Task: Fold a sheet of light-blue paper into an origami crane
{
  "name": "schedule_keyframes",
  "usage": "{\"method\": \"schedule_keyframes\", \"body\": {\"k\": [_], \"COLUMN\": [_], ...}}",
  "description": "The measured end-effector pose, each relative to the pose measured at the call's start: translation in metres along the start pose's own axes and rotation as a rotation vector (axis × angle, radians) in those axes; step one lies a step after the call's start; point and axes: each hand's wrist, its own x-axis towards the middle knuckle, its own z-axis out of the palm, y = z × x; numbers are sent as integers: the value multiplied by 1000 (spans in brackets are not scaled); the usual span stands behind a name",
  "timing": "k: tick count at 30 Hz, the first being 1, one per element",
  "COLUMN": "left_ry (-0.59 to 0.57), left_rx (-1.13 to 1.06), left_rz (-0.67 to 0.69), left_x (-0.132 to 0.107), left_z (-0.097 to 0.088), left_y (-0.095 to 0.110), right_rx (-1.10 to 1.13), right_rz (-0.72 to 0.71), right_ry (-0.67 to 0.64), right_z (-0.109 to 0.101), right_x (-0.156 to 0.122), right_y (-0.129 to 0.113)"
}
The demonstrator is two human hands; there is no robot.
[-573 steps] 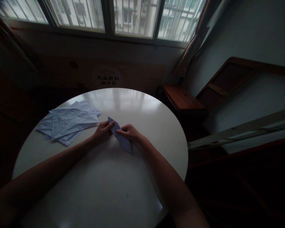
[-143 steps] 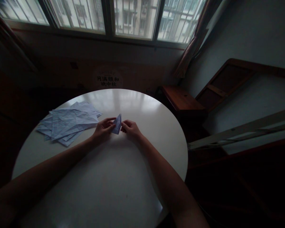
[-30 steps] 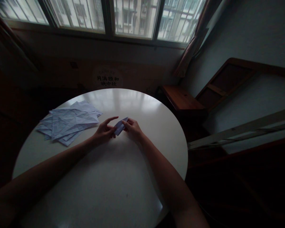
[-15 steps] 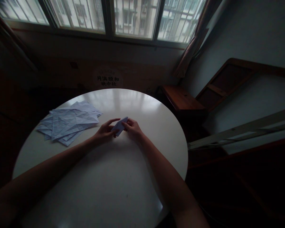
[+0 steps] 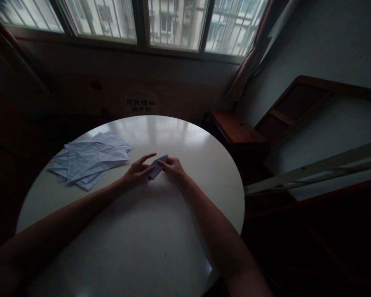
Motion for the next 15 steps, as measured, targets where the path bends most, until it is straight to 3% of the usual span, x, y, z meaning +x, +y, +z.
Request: {"method": "schedule_keyframes", "body": {"k": [4, 11, 15], "left_ry": [-7, 85, 14], "left_rx": [-16, -97, -127], "left_rz": [-3, -45, -91], "left_x": [1, 6, 8], "left_z": [1, -1, -6], "left_y": [-1, -8, -5], "right_rx": [39, 51, 25], "right_rz": [8, -82, -123], "right_ry": [27, 137, 190], "right_z": [2, 8, 8], "right_x": [1, -2, -4], "right_y": [-1, -11, -17]}}
